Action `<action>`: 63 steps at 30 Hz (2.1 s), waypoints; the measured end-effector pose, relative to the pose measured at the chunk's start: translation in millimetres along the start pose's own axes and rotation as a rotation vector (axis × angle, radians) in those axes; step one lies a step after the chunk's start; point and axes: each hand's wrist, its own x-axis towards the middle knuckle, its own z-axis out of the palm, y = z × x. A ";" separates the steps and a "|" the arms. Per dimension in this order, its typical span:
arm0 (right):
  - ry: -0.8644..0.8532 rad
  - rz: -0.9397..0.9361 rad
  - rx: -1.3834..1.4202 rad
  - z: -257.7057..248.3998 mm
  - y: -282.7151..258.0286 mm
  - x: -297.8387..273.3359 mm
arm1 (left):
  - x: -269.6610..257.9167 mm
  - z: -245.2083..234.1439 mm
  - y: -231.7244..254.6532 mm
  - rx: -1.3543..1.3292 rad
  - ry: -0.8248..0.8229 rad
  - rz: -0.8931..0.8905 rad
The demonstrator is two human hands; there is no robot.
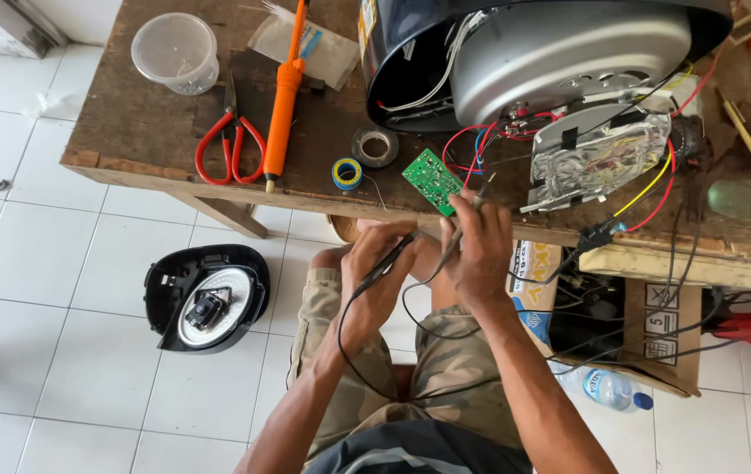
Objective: The person sits on the floor and uses a soldering iron to work on a green circuit board held in their left hand. They apply solder to various points on the board while surrounded by tools and electronic components on a wooden table.
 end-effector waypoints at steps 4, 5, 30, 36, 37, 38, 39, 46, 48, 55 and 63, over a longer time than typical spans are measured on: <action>-0.028 -0.014 0.049 -13.4 13.9 0.7 | 24.1 21.7 -21.4 0.045 -0.082 0.237; -0.039 -0.008 0.077 -15.8 15.6 1.5 | 29.6 30.4 -30.7 0.049 -0.106 0.270; 0.109 0.874 0.824 -34.5 6.8 -8.8 | 41.3 56.3 -82.0 0.165 -0.137 0.390; 0.098 0.890 0.864 -29.3 6.6 2.5 | 40.4 60.6 -76.9 0.163 -0.107 0.376; 0.098 0.889 0.865 -29.1 7.8 2.9 | 40.4 62.3 -78.4 0.163 -0.107 0.377; 0.098 0.879 0.836 -28.8 9.0 3.3 | 40.3 64.1 -80.1 0.169 -0.090 0.371; 0.098 0.874 0.807 -29.3 9.1 2.0 | 38.3 65.4 -81.8 0.175 -0.076 0.361; 0.098 0.898 0.794 -27.0 13.2 -3.3 | 40.4 66.6 -85.2 0.215 -0.088 0.348; 0.102 0.935 0.799 -25.3 13.9 -6.0 | 39.7 66.8 -87.6 0.235 -0.091 0.352; 0.120 0.925 0.839 -22.1 16.1 -4.8 | 39.7 67.2 -87.1 0.242 -0.083 0.375; 0.098 0.923 0.725 -18.8 11.8 -2.2 | 40.9 68.2 -87.5 0.270 -0.063 0.407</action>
